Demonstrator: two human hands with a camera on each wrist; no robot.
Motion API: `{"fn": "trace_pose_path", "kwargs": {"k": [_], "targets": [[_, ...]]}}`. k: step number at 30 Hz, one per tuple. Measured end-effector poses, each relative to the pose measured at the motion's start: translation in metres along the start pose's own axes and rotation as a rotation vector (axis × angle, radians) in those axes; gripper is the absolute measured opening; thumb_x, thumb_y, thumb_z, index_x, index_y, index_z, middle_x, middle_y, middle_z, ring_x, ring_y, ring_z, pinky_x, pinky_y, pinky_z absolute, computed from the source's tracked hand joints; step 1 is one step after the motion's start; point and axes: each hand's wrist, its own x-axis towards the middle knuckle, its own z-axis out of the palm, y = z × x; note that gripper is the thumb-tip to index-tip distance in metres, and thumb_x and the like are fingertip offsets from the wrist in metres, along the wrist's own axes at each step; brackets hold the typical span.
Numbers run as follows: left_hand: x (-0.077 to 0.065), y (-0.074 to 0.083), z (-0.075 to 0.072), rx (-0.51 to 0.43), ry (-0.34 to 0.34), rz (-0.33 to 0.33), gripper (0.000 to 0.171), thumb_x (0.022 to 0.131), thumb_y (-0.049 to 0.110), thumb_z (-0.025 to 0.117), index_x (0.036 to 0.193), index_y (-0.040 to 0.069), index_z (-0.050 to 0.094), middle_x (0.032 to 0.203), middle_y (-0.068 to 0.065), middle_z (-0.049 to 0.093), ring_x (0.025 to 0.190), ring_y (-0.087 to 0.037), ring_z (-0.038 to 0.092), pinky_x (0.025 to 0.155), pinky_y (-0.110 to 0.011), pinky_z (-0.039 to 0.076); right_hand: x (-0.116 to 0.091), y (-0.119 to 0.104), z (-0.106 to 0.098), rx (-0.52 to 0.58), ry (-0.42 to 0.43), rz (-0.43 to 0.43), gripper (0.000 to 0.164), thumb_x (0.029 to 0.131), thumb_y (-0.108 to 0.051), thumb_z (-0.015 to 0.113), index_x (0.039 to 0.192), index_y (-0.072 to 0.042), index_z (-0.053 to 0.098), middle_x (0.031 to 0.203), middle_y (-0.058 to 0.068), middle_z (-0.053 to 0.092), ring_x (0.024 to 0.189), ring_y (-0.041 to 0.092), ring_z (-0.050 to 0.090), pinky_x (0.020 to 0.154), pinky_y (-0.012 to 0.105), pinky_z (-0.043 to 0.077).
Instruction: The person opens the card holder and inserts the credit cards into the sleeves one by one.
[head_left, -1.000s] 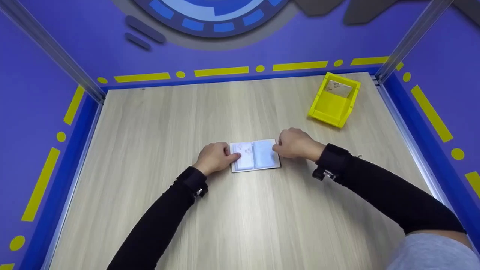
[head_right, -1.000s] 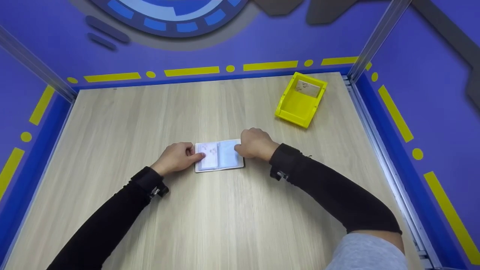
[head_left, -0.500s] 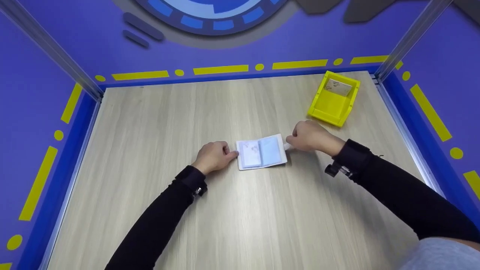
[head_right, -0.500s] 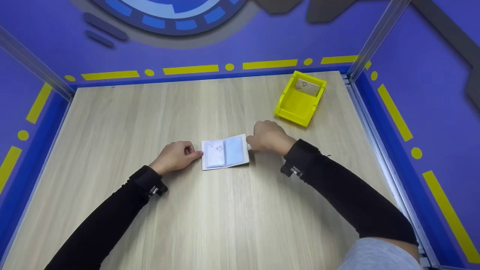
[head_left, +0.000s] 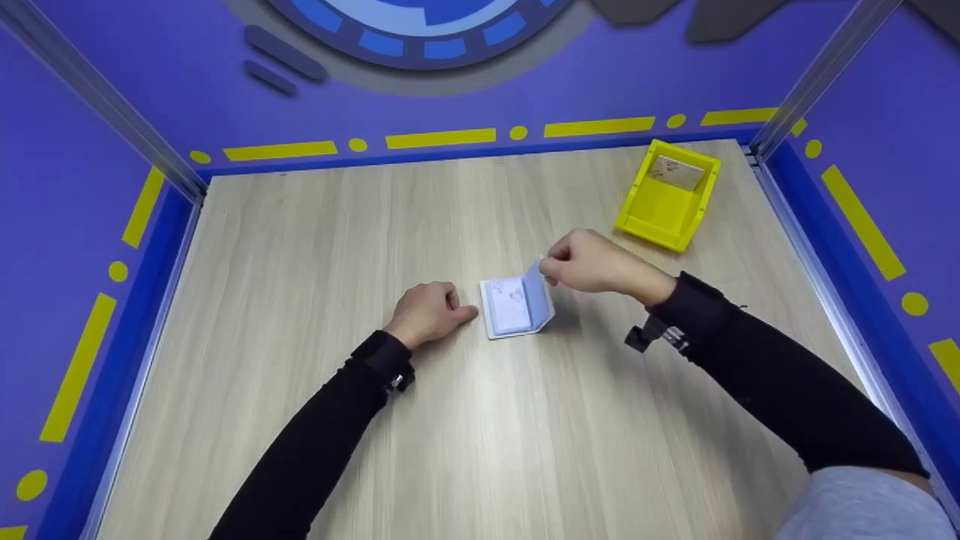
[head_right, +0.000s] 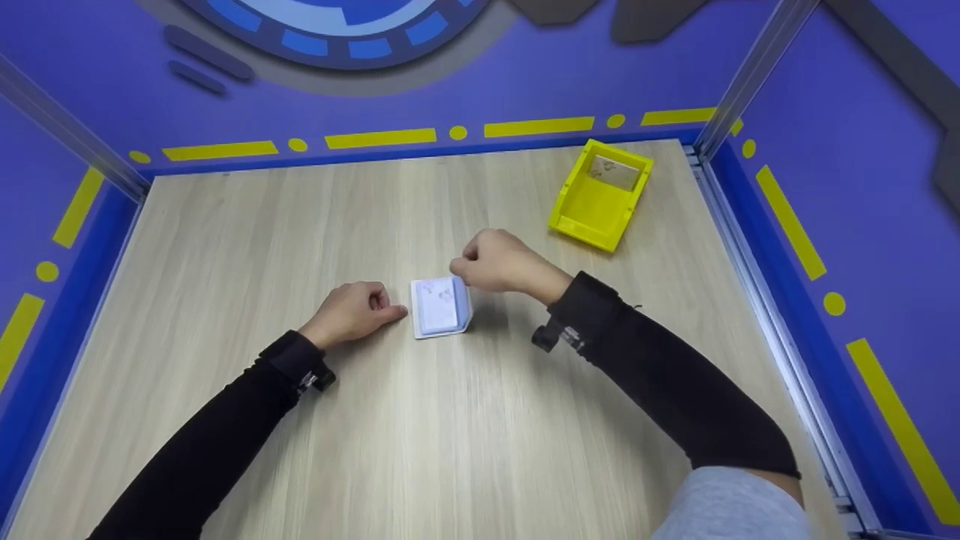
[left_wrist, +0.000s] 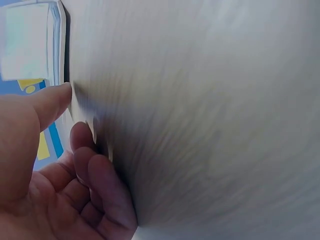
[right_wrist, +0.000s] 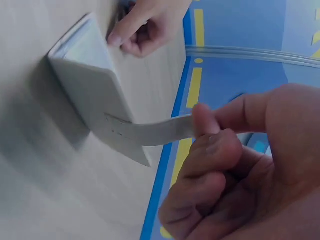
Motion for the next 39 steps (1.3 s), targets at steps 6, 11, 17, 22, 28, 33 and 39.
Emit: {"fn": "trace_pose_path", "kwargs": {"k": [6, 11, 17, 22, 28, 33, 39], "targets": [[0.002, -0.002, 0.000, 0.003, 0.009, 0.006, 0.039, 0.097, 0.051, 0.081, 0.081, 0.019, 0.065, 0.076, 0.005, 0.060, 0.076, -0.017, 0.058, 0.069, -0.030, 0.040, 0.015, -0.009, 0.018, 0.104, -0.062, -0.118, 0.035, 0.108, -0.030, 0.058, 0.090, -0.010, 0.080, 0.068, -0.004, 0.059, 0.064, 0.015, 0.051, 0.063, 0.030, 0.040], [0.003, -0.003, -0.001, -0.001, 0.006, 0.019, 0.038, 0.096, 0.049, 0.083, 0.081, 0.019, 0.066, 0.076, 0.005, 0.061, 0.074, -0.019, 0.058, 0.068, -0.032, 0.041, 0.030, -0.016, 0.035, 0.185, -0.081, -0.171, 0.038, 0.109, -0.030, 0.058, 0.091, -0.003, 0.078, 0.070, -0.003, 0.063, 0.066, 0.014, 0.056, 0.067, 0.029, 0.045], [0.003, -0.006, 0.000, 0.016, -0.001, 0.045, 0.034, 0.098, 0.043, 0.082, 0.081, 0.016, 0.067, 0.076, 0.003, 0.063, 0.074, -0.019, 0.059, 0.069, -0.032, 0.040, 0.045, -0.022, 0.062, 0.276, -0.085, -0.191, 0.039, 0.112, -0.027, 0.057, 0.095, 0.001, 0.077, 0.081, 0.003, 0.071, 0.070, 0.016, 0.063, 0.065, 0.025, 0.047], [0.011, -0.016, 0.006, 0.005, -0.002, 0.070, 0.034, 0.097, 0.043, 0.081, 0.080, 0.016, 0.069, 0.078, -0.001, 0.069, 0.074, -0.023, 0.062, 0.068, -0.036, 0.044, 0.054, -0.023, 0.081, 0.321, -0.081, -0.193, 0.036, 0.113, -0.025, 0.055, 0.099, 0.000, 0.077, 0.094, 0.008, 0.077, 0.071, 0.011, 0.067, 0.064, 0.022, 0.049], [0.025, -0.032, 0.020, -0.011, 0.023, 0.104, 0.033, 0.096, 0.045, 0.080, 0.079, 0.020, 0.066, 0.075, 0.003, 0.065, 0.071, -0.021, 0.058, 0.066, -0.036, 0.043, 0.060, -0.017, 0.092, 0.335, -0.103, -0.200, 0.045, 0.114, -0.037, 0.059, 0.102, 0.003, 0.077, 0.081, 0.002, 0.070, 0.071, 0.012, 0.064, 0.062, 0.023, 0.046], [0.008, -0.009, 0.002, 0.006, 0.002, 0.067, 0.036, 0.098, 0.044, 0.080, 0.079, 0.015, 0.068, 0.076, 0.002, 0.067, 0.075, -0.022, 0.061, 0.069, -0.035, 0.043, 0.061, -0.010, 0.097, 0.327, -0.123, -0.173, 0.039, 0.113, -0.032, 0.061, 0.091, -0.004, 0.074, 0.073, -0.006, 0.063, 0.067, 0.010, 0.060, 0.063, 0.022, 0.049], [0.005, -0.004, 0.000, 0.033, 0.006, 0.041, 0.034, 0.095, 0.044, 0.082, 0.081, 0.017, 0.068, 0.078, 0.004, 0.064, 0.077, -0.020, 0.060, 0.071, -0.033, 0.042, 0.061, -0.004, 0.098, 0.173, -0.099, -0.124, 0.031, 0.108, -0.028, 0.064, 0.082, -0.014, 0.070, 0.063, -0.010, 0.057, 0.060, 0.007, 0.054, 0.059, 0.024, 0.041]]}}
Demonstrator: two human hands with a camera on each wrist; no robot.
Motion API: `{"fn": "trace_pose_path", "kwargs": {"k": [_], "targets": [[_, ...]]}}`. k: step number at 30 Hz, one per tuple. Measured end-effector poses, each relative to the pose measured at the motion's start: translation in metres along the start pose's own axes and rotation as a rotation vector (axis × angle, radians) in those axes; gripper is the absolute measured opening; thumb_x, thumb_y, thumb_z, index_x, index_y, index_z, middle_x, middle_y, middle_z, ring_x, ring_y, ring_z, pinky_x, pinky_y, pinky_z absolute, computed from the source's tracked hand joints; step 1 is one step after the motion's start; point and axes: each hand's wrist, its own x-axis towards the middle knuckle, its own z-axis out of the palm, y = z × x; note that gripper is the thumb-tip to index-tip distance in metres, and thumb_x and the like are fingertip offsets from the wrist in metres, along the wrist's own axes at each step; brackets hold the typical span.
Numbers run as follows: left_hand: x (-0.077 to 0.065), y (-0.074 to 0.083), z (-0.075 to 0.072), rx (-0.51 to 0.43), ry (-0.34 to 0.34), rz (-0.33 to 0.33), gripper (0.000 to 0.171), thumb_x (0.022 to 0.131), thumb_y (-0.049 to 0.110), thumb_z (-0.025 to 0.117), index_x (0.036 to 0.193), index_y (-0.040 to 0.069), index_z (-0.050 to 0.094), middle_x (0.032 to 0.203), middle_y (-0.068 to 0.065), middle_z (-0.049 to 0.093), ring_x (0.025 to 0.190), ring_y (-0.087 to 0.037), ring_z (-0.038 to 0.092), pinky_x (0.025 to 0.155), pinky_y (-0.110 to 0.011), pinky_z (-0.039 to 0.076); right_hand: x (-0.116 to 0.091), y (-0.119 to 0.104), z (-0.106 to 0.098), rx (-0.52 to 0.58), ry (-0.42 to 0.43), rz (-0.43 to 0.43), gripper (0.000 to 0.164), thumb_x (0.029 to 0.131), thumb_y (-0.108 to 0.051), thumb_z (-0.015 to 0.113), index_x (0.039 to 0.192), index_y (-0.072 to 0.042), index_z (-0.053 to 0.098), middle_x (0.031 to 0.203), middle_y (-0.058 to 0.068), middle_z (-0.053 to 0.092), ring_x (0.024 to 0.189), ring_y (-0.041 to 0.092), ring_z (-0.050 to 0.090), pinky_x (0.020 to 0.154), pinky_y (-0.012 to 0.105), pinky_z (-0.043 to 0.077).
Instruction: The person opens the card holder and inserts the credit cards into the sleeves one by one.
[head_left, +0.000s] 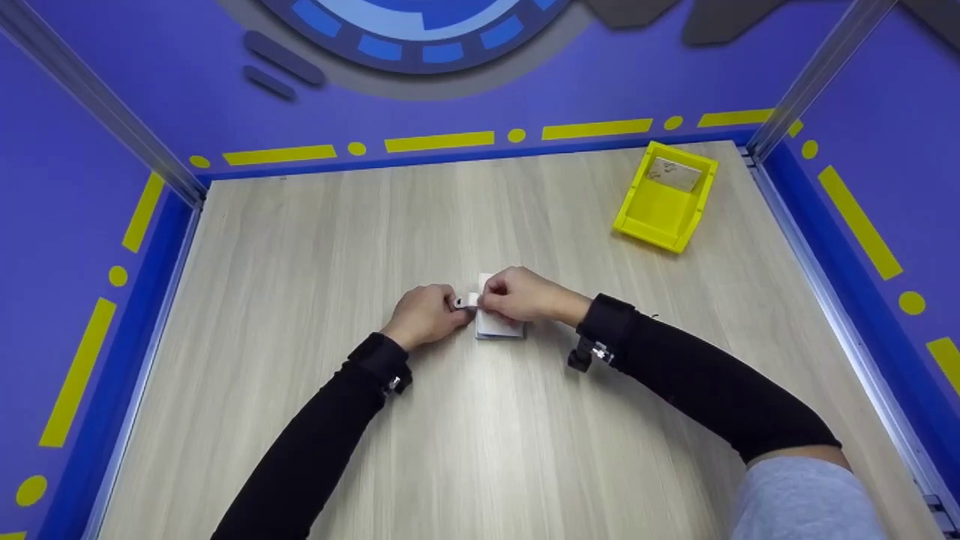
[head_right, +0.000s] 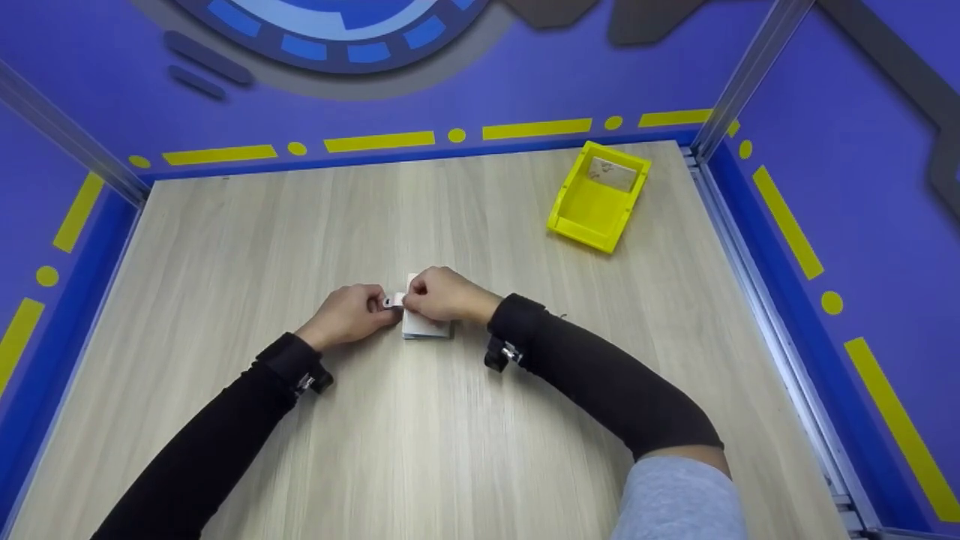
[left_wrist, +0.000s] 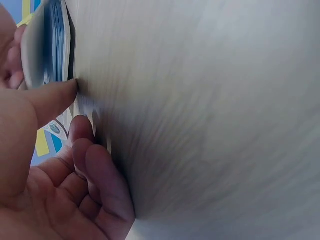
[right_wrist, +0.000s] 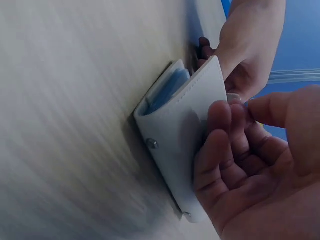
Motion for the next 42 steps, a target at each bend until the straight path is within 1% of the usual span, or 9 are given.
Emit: {"fn": "trace_pose_path", "kwargs": {"k": [7, 9, 14, 19, 25, 29, 33, 37, 42], "targets": [[-0.002, 0.001, -0.002, -0.026, 0.008, -0.009, 0.030, 0.093, 0.043, 0.081, 0.085, 0.017, 0.067, 0.082, 0.002, 0.068, 0.080, -0.021, 0.063, 0.073, -0.034, 0.046, 0.001, 0.007, 0.001, -0.161, 0.044, -0.011, 0.031, 0.107, -0.029, 0.067, 0.081, -0.013, 0.074, 0.065, -0.011, 0.052, 0.064, 0.009, 0.048, 0.062, 0.027, 0.037], [0.003, -0.006, 0.004, -0.032, 0.017, 0.006, 0.036, 0.094, 0.050, 0.079, 0.086, 0.018, 0.065, 0.083, 0.002, 0.067, 0.081, -0.019, 0.062, 0.074, -0.035, 0.047, 0.000, 0.008, 0.001, -0.186, 0.056, -0.010, 0.030, 0.106, -0.029, 0.068, 0.081, -0.014, 0.075, 0.066, -0.011, 0.053, 0.064, 0.009, 0.049, 0.062, 0.026, 0.037], [0.003, -0.008, 0.004, -0.045, -0.007, 0.008, 0.046, 0.096, 0.060, 0.077, 0.091, 0.016, 0.064, 0.085, 0.002, 0.064, 0.080, -0.019, 0.059, 0.073, -0.034, 0.045, -0.001, 0.011, -0.001, -0.204, 0.068, -0.006, 0.028, 0.105, -0.028, 0.069, 0.082, -0.013, 0.077, 0.067, -0.011, 0.054, 0.065, 0.009, 0.050, 0.062, 0.025, 0.038], [-0.003, -0.001, -0.002, -0.041, -0.028, -0.019, 0.050, 0.098, 0.064, 0.075, 0.097, 0.014, 0.066, 0.087, 0.001, 0.061, 0.081, -0.019, 0.056, 0.072, -0.033, 0.042, -0.004, 0.011, -0.005, -0.215, 0.069, -0.013, 0.026, 0.104, -0.028, 0.069, 0.083, -0.014, 0.076, 0.067, -0.012, 0.052, 0.066, 0.009, 0.049, 0.062, 0.026, 0.037], [-0.002, 0.002, -0.002, -0.034, -0.016, -0.040, 0.052, 0.103, 0.065, 0.067, 0.095, 0.014, 0.067, 0.089, -0.002, 0.066, 0.083, -0.021, 0.060, 0.075, -0.034, 0.045, -0.010, 0.017, -0.011, -0.207, 0.124, -0.007, 0.031, 0.102, -0.028, 0.071, 0.073, -0.018, 0.067, 0.068, -0.011, 0.053, 0.067, 0.010, 0.051, 0.063, 0.026, 0.039], [-0.002, 0.003, -0.003, -0.040, -0.016, -0.047, 0.049, 0.104, 0.062, 0.066, 0.093, 0.014, 0.066, 0.087, -0.001, 0.064, 0.082, -0.021, 0.060, 0.074, -0.034, 0.044, -0.015, 0.023, -0.019, -0.207, 0.199, 0.064, 0.030, 0.099, -0.028, 0.071, 0.070, -0.018, 0.065, 0.067, -0.009, 0.055, 0.065, 0.012, 0.051, 0.061, 0.026, 0.039], [-0.001, 0.004, -0.004, -0.046, -0.014, -0.047, 0.046, 0.108, 0.057, 0.062, 0.090, 0.015, 0.065, 0.081, 0.001, 0.058, 0.078, -0.021, 0.056, 0.071, -0.034, 0.041, -0.018, 0.026, -0.027, -0.212, 0.242, 0.188, 0.031, 0.100, -0.037, 0.072, 0.077, -0.016, 0.069, 0.071, -0.005, 0.059, 0.067, 0.015, 0.054, 0.062, 0.029, 0.040], [0.000, 0.003, -0.004, -0.052, -0.004, -0.048, 0.045, 0.109, 0.053, 0.062, 0.081, 0.017, 0.062, 0.075, 0.003, 0.053, 0.074, -0.019, 0.053, 0.068, -0.033, 0.039, -0.019, 0.024, -0.029, -0.240, 0.232, 0.279, 0.041, 0.101, -0.052, 0.071, 0.093, -0.012, 0.072, 0.085, 0.002, 0.068, 0.079, 0.021, 0.061, 0.068, 0.033, 0.046], [0.002, 0.001, -0.001, -0.051, -0.006, -0.041, 0.044, 0.105, 0.048, 0.069, 0.075, 0.019, 0.056, 0.072, 0.004, 0.051, 0.072, -0.019, 0.051, 0.067, -0.033, 0.037, -0.017, 0.021, -0.024, -0.268, 0.209, 0.294, 0.054, 0.098, -0.060, 0.073, 0.109, -0.008, 0.069, 0.103, 0.010, 0.072, 0.093, 0.027, 0.064, 0.077, 0.036, 0.049]]}}
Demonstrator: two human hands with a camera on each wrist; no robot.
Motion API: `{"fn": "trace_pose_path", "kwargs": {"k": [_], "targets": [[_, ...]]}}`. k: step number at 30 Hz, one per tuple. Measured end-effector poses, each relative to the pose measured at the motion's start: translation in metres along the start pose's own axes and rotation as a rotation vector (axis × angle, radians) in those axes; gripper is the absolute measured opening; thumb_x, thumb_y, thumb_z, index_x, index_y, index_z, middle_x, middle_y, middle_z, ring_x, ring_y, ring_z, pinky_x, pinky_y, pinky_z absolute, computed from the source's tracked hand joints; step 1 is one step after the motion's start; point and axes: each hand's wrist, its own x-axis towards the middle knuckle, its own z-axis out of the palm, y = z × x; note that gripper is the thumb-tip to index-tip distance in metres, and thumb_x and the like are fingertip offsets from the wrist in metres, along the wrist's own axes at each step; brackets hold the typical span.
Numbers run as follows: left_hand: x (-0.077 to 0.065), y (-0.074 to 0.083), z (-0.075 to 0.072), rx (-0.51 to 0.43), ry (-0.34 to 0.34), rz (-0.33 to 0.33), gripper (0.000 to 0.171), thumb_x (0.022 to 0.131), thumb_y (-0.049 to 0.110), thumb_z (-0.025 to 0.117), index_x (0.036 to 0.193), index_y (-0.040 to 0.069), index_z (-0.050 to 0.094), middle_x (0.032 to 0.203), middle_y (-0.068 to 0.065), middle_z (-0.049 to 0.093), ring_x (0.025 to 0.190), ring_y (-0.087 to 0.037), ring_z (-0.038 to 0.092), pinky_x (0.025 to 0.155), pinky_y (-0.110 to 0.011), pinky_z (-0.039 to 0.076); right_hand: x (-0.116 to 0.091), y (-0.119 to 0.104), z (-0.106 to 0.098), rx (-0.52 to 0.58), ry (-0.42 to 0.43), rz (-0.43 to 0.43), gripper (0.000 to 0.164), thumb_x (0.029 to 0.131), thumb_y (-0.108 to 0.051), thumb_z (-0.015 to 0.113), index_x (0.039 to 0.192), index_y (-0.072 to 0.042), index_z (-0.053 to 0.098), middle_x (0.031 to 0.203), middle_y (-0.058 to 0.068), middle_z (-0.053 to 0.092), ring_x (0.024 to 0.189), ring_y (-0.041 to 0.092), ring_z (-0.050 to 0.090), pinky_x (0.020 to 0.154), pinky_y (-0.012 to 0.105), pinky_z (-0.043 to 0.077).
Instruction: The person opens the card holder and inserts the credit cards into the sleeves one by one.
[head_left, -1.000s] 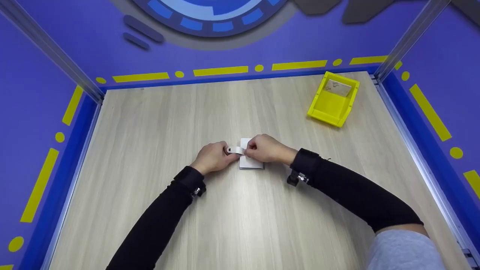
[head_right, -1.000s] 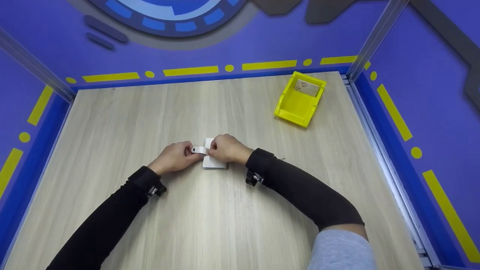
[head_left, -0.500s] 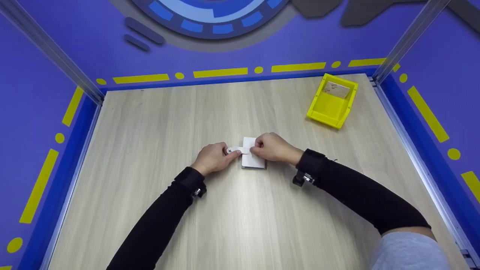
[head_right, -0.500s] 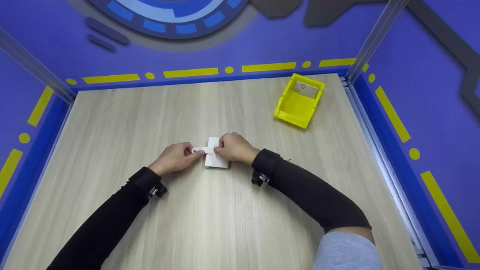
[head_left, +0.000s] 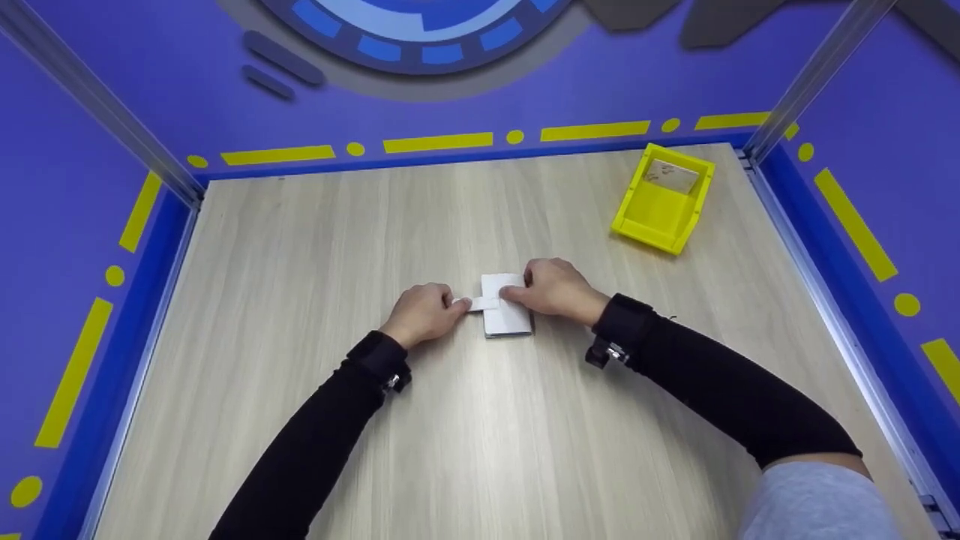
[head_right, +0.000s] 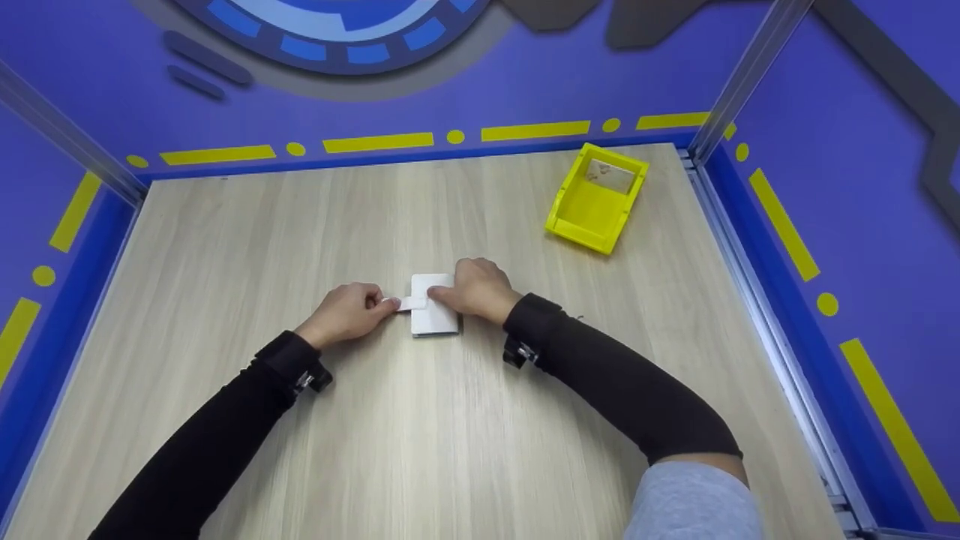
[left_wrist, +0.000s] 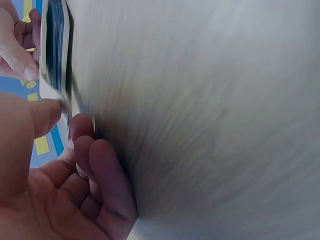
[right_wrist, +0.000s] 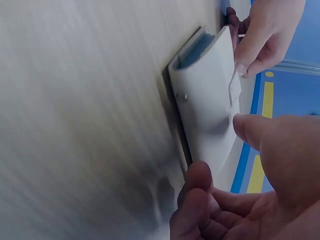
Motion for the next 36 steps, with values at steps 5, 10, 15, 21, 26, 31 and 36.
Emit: {"fn": "trace_pose_path", "kwargs": {"k": [5, 10, 15, 21, 26, 31, 36], "targets": [[0.004, -0.008, 0.003, 0.003, 0.013, 0.050, 0.042, 0.102, 0.043, 0.072, 0.073, 0.018, 0.056, 0.070, 0.004, 0.052, 0.070, -0.020, 0.053, 0.067, -0.036, 0.038, 0.003, -0.005, 0.008, 0.048, 0.005, 0.004, 0.051, 0.096, -0.053, 0.078, 0.112, -0.006, 0.065, 0.107, 0.011, 0.070, 0.095, 0.026, 0.062, 0.078, 0.035, 0.048], [0.013, -0.021, 0.012, 0.000, 0.037, 0.106, 0.040, 0.099, 0.042, 0.072, 0.072, 0.019, 0.056, 0.069, 0.003, 0.054, 0.067, -0.021, 0.052, 0.065, -0.036, 0.039, 0.005, -0.005, 0.010, 0.142, 0.017, 0.007, 0.051, 0.094, -0.046, 0.081, 0.122, -0.007, 0.062, 0.116, 0.012, 0.071, 0.101, 0.026, 0.063, 0.083, 0.035, 0.050], [0.005, -0.012, 0.004, -0.003, 0.017, 0.085, 0.039, 0.099, 0.041, 0.073, 0.072, 0.018, 0.057, 0.071, 0.003, 0.055, 0.070, -0.021, 0.054, 0.067, -0.036, 0.040, 0.005, -0.005, 0.008, 0.273, 0.010, 0.007, 0.048, 0.095, -0.038, 0.082, 0.126, -0.005, 0.063, 0.112, 0.007, 0.066, 0.101, 0.022, 0.062, 0.085, 0.032, 0.050], [-0.002, -0.002, 0.001, 0.025, 0.013, 0.045, 0.037, 0.102, 0.040, 0.074, 0.075, 0.017, 0.062, 0.071, 0.005, 0.054, 0.071, -0.019, 0.052, 0.067, -0.032, 0.037, 0.002, -0.006, -0.006, 0.414, 0.013, -0.019, 0.033, 0.098, -0.025, 0.079, 0.122, -0.005, 0.067, 0.111, 0.008, 0.065, 0.097, 0.021, 0.064, 0.077, 0.029, 0.055], [-0.003, -0.001, 0.000, 0.030, 0.010, 0.040, 0.038, 0.103, 0.042, 0.072, 0.075, 0.018, 0.062, 0.073, 0.005, 0.056, 0.073, -0.019, 0.053, 0.071, -0.032, 0.039, -0.001, -0.007, -0.033, 0.423, 0.097, -0.087, 0.029, 0.099, -0.018, 0.076, 0.123, -0.006, 0.066, 0.120, 0.013, 0.067, 0.096, 0.024, 0.065, 0.075, 0.031, 0.060], [-0.004, 0.000, -0.001, 0.021, 0.000, 0.033, 0.040, 0.104, 0.043, 0.071, 0.075, 0.018, 0.062, 0.074, 0.005, 0.057, 0.075, -0.020, 0.055, 0.074, -0.033, 0.041, -0.007, -0.010, -0.052, 0.296, 0.330, -0.239, 0.025, 0.097, -0.018, 0.074, 0.120, -0.010, 0.067, 0.112, 0.010, 0.069, 0.090, 0.023, 0.063, 0.075, 0.034, 0.054], [-0.003, -0.001, 0.000, 0.016, 0.003, 0.044, 0.040, 0.104, 0.043, 0.072, 0.075, 0.018, 0.063, 0.073, 0.005, 0.056, 0.074, -0.019, 0.054, 0.073, -0.033, 0.041, -0.010, -0.010, -0.042, 0.013, 0.423, -0.397, 0.025, 0.097, -0.015, 0.074, 0.120, -0.008, 0.066, 0.114, 0.011, 0.068, 0.097, 0.028, 0.065, 0.085, 0.044, 0.057]]}}
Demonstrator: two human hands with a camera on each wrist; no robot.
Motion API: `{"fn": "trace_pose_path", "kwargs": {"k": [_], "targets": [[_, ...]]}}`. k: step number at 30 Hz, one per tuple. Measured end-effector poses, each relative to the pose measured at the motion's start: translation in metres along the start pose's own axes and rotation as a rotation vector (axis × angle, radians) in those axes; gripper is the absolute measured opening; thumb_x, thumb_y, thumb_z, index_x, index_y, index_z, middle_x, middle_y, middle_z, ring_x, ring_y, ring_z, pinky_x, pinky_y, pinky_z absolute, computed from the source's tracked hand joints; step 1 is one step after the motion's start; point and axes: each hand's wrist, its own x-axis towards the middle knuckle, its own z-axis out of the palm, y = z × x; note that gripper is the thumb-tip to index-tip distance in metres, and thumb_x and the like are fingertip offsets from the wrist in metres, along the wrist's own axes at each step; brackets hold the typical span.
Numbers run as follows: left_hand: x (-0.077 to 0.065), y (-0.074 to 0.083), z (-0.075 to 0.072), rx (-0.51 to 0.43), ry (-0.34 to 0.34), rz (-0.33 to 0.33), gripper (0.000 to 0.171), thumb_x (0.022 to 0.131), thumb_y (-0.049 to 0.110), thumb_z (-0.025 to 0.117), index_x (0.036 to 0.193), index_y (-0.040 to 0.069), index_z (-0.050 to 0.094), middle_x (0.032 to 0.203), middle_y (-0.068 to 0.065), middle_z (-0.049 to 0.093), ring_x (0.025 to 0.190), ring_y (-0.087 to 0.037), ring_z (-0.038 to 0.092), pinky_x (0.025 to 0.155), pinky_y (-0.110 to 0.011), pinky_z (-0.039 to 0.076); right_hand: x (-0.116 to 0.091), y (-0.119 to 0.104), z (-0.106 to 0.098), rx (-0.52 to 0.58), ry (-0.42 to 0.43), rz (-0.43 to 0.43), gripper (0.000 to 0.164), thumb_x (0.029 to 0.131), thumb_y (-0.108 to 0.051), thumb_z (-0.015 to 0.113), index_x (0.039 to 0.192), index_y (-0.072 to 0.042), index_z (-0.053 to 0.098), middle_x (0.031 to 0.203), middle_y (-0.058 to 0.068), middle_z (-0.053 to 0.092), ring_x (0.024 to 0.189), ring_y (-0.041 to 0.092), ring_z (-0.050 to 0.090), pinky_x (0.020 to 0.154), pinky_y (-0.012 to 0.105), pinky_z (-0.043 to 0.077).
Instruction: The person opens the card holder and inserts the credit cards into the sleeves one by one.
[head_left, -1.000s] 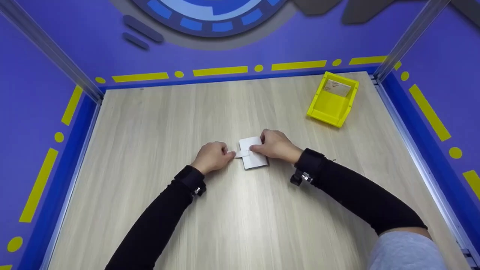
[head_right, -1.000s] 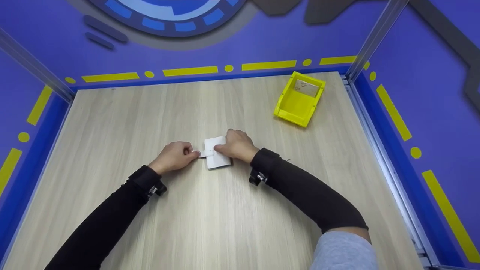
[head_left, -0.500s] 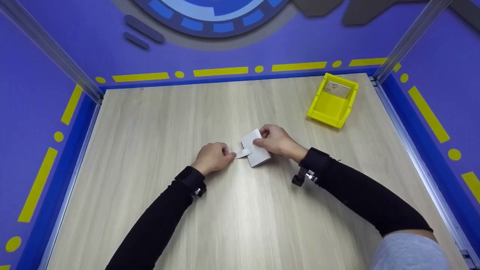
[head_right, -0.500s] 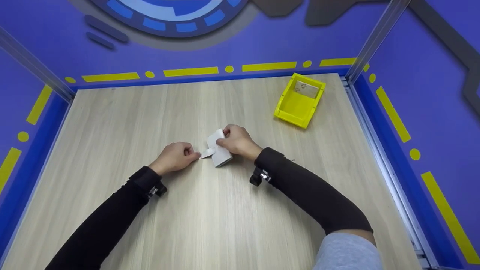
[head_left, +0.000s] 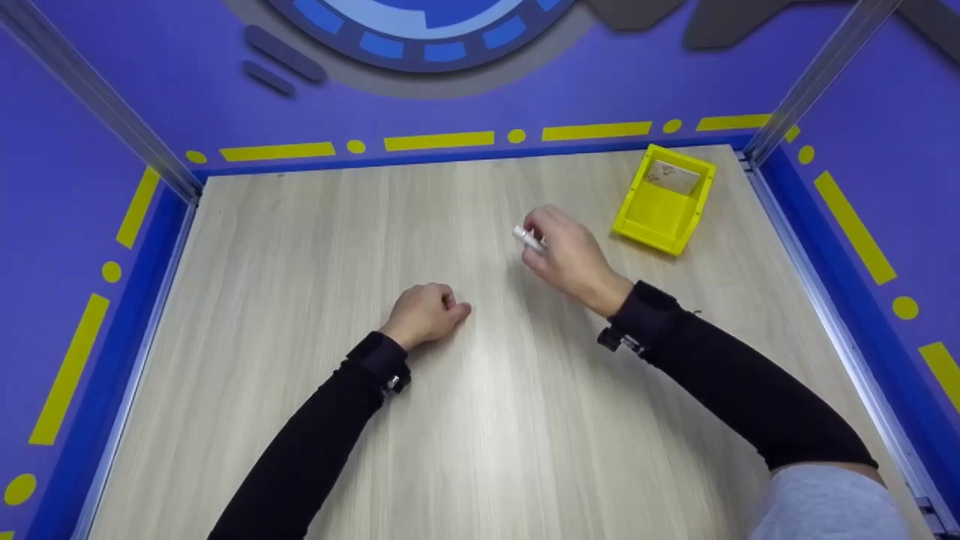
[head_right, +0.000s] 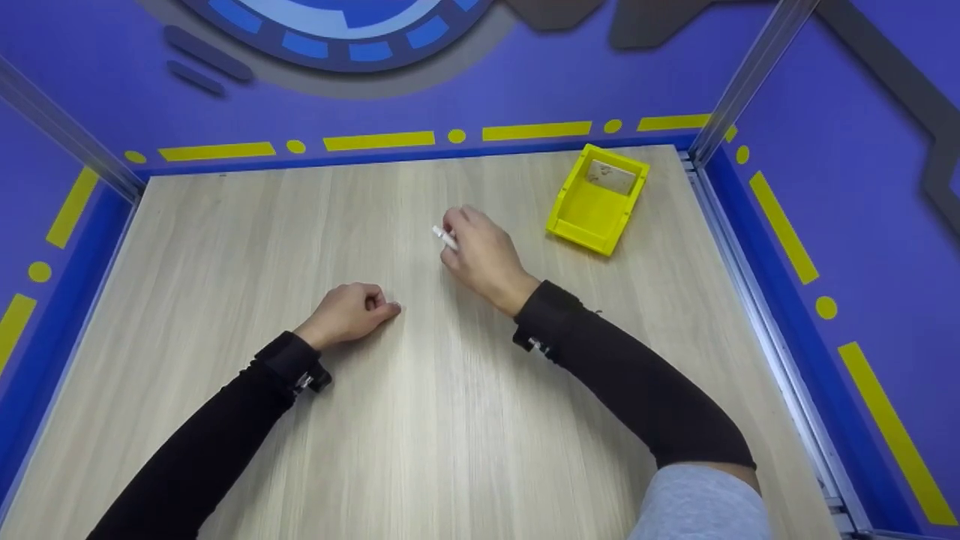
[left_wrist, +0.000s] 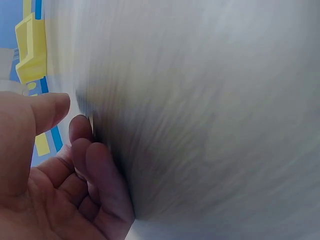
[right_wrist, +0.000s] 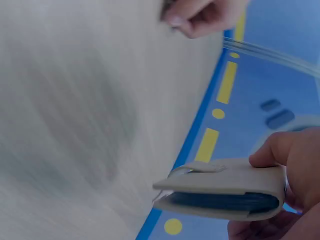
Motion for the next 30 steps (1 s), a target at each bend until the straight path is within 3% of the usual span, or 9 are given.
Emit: {"fn": "trace_pose_path", "kwargs": {"k": [6, 13, 19, 24, 30], "targets": [[0.000, -0.001, 0.002, 0.003, 0.011, 0.008, 0.039, 0.102, 0.043, 0.073, 0.074, 0.018, 0.063, 0.072, 0.006, 0.057, 0.072, -0.019, 0.055, 0.071, -0.032, 0.040, -0.015, 0.000, 0.034, -0.241, -0.143, -0.152, 0.027, 0.101, -0.015, 0.078, 0.125, -0.008, 0.066, 0.114, 0.011, 0.065, 0.100, 0.031, 0.068, 0.087, 0.050, 0.062], [0.001, 0.000, 0.002, 0.011, 0.016, -0.001, 0.039, 0.102, 0.044, 0.073, 0.073, 0.019, 0.063, 0.072, 0.005, 0.059, 0.073, -0.020, 0.057, 0.071, -0.033, 0.041, -0.023, -0.011, 0.060, -0.333, -0.154, -0.239, 0.030, 0.100, -0.016, 0.080, 0.123, -0.004, 0.065, 0.114, 0.016, 0.067, 0.097, 0.037, 0.070, 0.080, 0.052, 0.062], [0.000, 0.000, 0.002, 0.011, 0.013, -0.004, 0.039, 0.102, 0.043, 0.074, 0.074, 0.019, 0.063, 0.073, 0.005, 0.059, 0.074, -0.020, 0.057, 0.070, -0.033, 0.040, -0.028, -0.014, 0.070, -0.291, -0.200, -0.260, 0.029, 0.101, -0.018, 0.079, 0.119, 0.003, 0.069, 0.113, 0.018, 0.066, 0.097, 0.035, 0.070, 0.086, 0.050, 0.061], [-0.001, 0.000, 0.002, 0.006, 0.019, 0.007, 0.038, 0.102, 0.042, 0.073, 0.074, 0.018, 0.063, 0.073, 0.005, 0.058, 0.074, -0.020, 0.056, 0.070, -0.032, 0.039, -0.028, -0.010, 0.063, -0.200, -0.222, -0.264, 0.020, 0.105, -0.015, 0.072, 0.112, 0.004, 0.076, 0.106, 0.018, 0.070, 0.094, 0.031, 0.070, 0.087, 0.048, 0.062], [-0.005, 0.004, 0.002, -0.016, 0.018, 0.009, 0.036, 0.103, 0.039, 0.071, 0.075, 0.017, 0.063, 0.074, 0.005, 0.058, 0.071, -0.019, 0.055, 0.067, -0.032, 0.040, -0.023, -0.002, 0.034, -0.079, -0.196, -0.109, 0.020, 0.104, -0.015, 0.070, 0.100, 0.000, 0.082, 0.090, 0.013, 0.074, 0.081, 0.025, 0.065, 0.076, 0.041, 0.058]]}}
